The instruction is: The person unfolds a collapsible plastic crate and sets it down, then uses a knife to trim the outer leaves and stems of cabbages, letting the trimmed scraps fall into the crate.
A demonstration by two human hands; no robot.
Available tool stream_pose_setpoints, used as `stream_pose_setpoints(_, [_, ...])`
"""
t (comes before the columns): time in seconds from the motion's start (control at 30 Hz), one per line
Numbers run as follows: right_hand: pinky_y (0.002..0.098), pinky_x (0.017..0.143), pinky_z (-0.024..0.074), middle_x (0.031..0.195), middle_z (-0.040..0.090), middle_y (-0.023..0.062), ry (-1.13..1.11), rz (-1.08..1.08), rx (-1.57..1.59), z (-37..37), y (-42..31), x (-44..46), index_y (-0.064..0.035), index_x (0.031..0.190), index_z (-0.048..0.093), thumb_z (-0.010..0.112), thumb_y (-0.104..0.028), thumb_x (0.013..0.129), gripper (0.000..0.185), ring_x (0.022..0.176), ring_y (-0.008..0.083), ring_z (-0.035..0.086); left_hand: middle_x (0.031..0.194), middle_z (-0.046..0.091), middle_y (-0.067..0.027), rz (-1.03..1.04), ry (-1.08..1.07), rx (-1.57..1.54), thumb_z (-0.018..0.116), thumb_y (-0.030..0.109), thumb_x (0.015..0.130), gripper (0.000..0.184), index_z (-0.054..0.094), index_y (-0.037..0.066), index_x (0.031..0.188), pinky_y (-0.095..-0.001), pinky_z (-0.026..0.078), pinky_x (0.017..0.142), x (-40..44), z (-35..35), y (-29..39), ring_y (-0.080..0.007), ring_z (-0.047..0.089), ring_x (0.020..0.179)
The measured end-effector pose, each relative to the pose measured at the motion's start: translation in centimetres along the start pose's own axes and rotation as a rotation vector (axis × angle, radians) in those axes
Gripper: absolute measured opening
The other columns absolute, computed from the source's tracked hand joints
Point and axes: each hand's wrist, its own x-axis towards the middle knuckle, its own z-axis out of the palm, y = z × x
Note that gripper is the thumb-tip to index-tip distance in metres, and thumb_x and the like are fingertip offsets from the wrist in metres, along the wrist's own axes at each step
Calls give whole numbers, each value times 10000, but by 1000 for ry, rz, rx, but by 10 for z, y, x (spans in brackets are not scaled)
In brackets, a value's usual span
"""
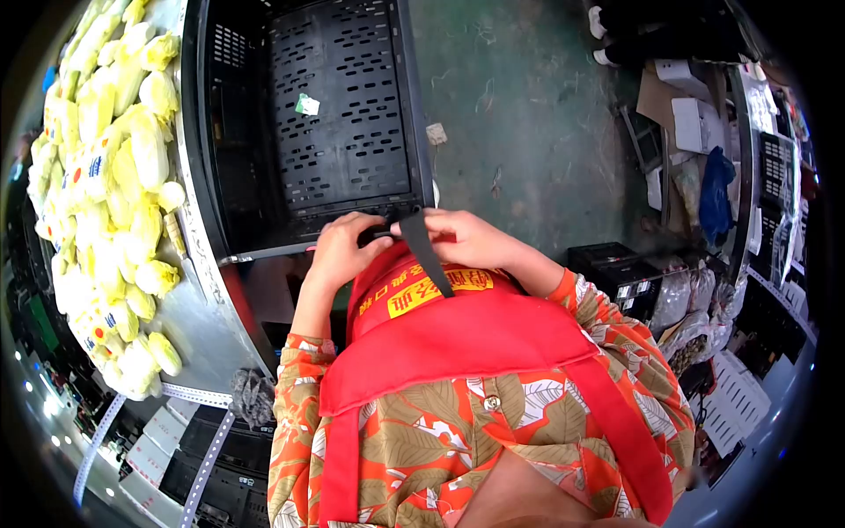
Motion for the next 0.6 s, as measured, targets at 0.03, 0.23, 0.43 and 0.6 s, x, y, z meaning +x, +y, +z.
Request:
stream_pose_setpoints(0.03, [268,874,443,1142,588,80,-1,1,-1,-1,-2,0,-36,1227,543,536,-80,874,355,968,163,578,974,629,-140,41,19,-86,698,229,742,353,640,36,1031,-377,481,773,3,4,7,-322,609,903])
stream_pose_setpoints(0.23, [304,747,474,870,660,118,-61,58,-128,-11,29,-21,-29,880,678,596,-162,820,168,812,201,627,959,624,-151,91,65,-166,681,207,751,378,598,24,1072,-394,468,802,11,34,35,-343,603,888])
stream_pose_setpoints(0.43, [274,811,456,989,621,36,668,76,137,-41,42,9,-22,1143,565,560,-165,891,291,909,98,566,850,622,-121,39,90,-67,662,145,736,216,624,28,913,-388,466,731,12,41,26,-327,601,819])
stream_pose_setpoints(0.6, [318,915,409,1106,572,121,926,-86,123,-53,53,58,-10,1255,471,574,-216,876,444,1044,194,535,821,607,-143,125,181,27,632,131,739,165,600,30,867,-399,454,679,11,47,22,-343,585,785])
